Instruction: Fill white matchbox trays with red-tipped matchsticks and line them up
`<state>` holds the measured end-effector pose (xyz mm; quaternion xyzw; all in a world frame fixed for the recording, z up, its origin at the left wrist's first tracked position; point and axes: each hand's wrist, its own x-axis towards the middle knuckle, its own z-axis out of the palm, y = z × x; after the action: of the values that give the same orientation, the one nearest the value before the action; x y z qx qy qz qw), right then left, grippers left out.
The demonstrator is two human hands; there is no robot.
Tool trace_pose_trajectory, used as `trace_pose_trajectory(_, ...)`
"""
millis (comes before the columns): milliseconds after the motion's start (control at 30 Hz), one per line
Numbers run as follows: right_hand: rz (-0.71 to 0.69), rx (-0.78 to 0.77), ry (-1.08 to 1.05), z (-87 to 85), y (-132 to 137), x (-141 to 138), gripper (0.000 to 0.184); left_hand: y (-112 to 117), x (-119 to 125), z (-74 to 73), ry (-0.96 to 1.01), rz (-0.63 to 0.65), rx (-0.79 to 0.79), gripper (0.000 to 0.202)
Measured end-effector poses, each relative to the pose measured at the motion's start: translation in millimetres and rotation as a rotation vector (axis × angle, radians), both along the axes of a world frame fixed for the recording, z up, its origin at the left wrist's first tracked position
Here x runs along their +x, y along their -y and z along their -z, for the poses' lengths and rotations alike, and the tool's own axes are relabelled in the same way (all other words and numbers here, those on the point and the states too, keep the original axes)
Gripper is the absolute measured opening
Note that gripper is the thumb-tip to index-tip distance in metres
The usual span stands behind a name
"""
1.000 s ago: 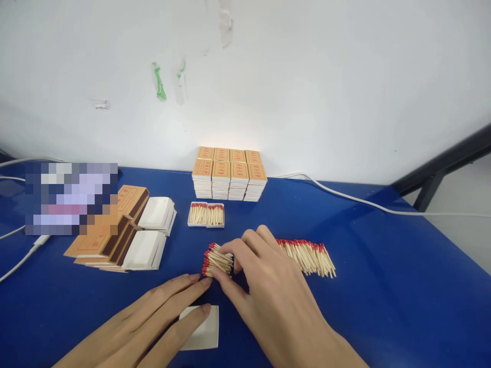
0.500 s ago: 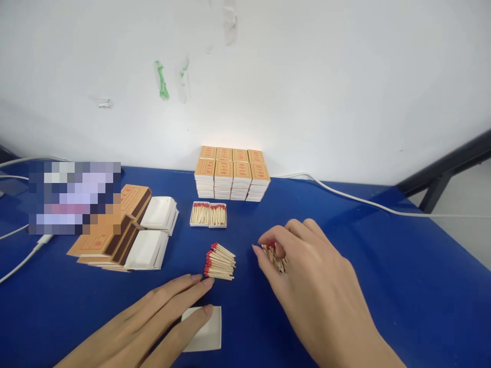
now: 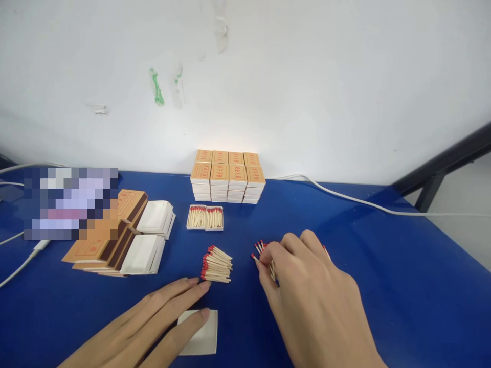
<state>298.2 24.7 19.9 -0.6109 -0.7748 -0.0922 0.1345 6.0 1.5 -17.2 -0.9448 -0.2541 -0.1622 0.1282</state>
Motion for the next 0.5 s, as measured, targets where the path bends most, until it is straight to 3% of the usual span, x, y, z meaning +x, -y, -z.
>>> trace_pose_trajectory(233,-0.055,-0.038,-0.202,-4.6,-6.6,-3.6,0.031,3.6,2.5,1.0,0.03,-0.011,-0.009,0.047)
trace_pose_trajectory(367,-0.155,-0.068,-0.344,-8.4,-9.7,-17.8,0.02,4.4,2.9,1.7,0.027,-0.01,-0.015,0.046)
trace_pose_trajectory(500,-0.264,-0.012,-0.369,-1.1,-10.3,-32.6,0.018,5.2,3.1,1.7,0.053,-0.027,-0.022,0.043)
